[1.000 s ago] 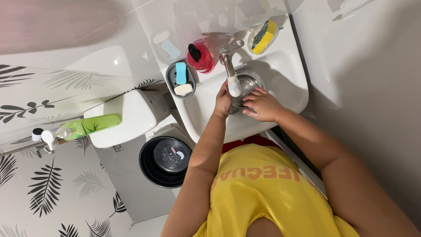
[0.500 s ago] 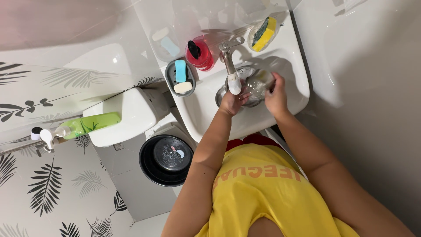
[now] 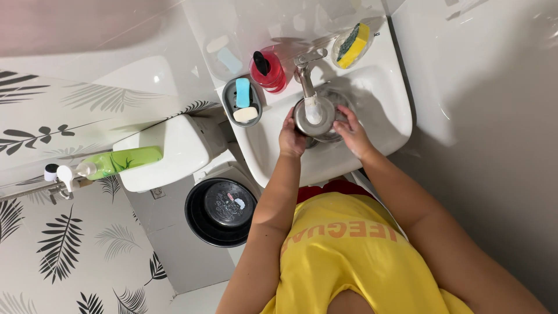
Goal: The person washes several small metal bowls and a lid in a bathroom sink using a yellow sponge and running water. They scrub each item, rinse it, and place it into a black basin on the floor. The person briefly walks to the kitchen and back while holding the sponge.
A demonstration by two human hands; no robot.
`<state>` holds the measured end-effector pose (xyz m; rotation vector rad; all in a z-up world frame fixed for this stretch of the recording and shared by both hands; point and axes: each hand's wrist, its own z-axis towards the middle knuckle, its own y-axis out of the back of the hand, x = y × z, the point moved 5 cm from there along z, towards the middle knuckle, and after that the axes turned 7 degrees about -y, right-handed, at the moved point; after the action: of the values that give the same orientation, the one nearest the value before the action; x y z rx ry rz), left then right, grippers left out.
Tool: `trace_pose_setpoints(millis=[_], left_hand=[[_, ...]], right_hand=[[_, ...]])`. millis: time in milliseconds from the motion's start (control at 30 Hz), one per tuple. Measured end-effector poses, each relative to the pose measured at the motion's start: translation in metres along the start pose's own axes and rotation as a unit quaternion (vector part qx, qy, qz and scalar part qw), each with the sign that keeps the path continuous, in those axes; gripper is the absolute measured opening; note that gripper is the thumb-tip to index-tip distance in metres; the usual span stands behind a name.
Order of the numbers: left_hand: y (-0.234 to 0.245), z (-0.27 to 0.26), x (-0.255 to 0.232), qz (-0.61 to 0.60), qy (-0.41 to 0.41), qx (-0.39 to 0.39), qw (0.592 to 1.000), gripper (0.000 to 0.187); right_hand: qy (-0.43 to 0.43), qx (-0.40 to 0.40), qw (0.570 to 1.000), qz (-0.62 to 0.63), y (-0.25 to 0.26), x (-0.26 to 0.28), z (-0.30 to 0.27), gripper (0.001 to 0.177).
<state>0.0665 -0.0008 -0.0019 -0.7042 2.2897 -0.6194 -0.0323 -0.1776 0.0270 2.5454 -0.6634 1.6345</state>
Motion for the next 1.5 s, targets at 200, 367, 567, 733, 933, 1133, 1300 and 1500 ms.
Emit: trace_pose_setpoints(millis=[200, 367, 567, 733, 933, 1133, 1300, 1500], left_hand=[[0.018, -0.007, -0.020, -0.009, -0.008, -0.084, 0.996, 0.042], [0.022, -0.017, -0.019, 0.004, -0.027, -0.067, 0.997, 0.059], [0.018, -0.047, -0.036, 0.049, 0.013, -0.083, 0.995, 0.068], [0.036, -0.050, -0.030, 0.098, 0.014, -0.129, 0.987, 0.062], [0.039, -0.036, -0.020, 0.133, -0.018, -0.093, 0.987, 0.062], [0.007, -0.019, -0.017, 0.273, -0.122, -0.004, 0.954, 0.056], [-0.018, -0.007, 0.025, 0.240, -0.025, 0.039, 0.970, 0.052], [-0.030, 0.007, 0.071, 0.155, 0.158, 0.041, 0.974, 0.040]], right_hand=[[-0.139, 0.014, 0.976, 0.165, -0.031, -0.025, 0.038, 0.045], [-0.201, -0.096, 0.960, 0.169, -0.060, -0.032, 0.054, 0.032], [-0.043, -0.055, 0.996, 0.063, -0.079, -0.021, 0.091, 0.030], [-0.066, -0.133, 0.986, -0.074, -0.082, -0.012, 0.104, 0.035], [-0.136, -0.094, 0.961, 0.223, -0.084, 0.004, 0.106, 0.031], [-0.252, -0.066, 0.939, 0.226, -0.041, -0.008, 0.073, 0.034], [-0.202, -0.099, 0.947, 0.229, 0.024, 0.004, 0.040, 0.038], [0.033, -0.228, 0.923, -0.308, 0.021, 0.047, -0.009, 0.029]])
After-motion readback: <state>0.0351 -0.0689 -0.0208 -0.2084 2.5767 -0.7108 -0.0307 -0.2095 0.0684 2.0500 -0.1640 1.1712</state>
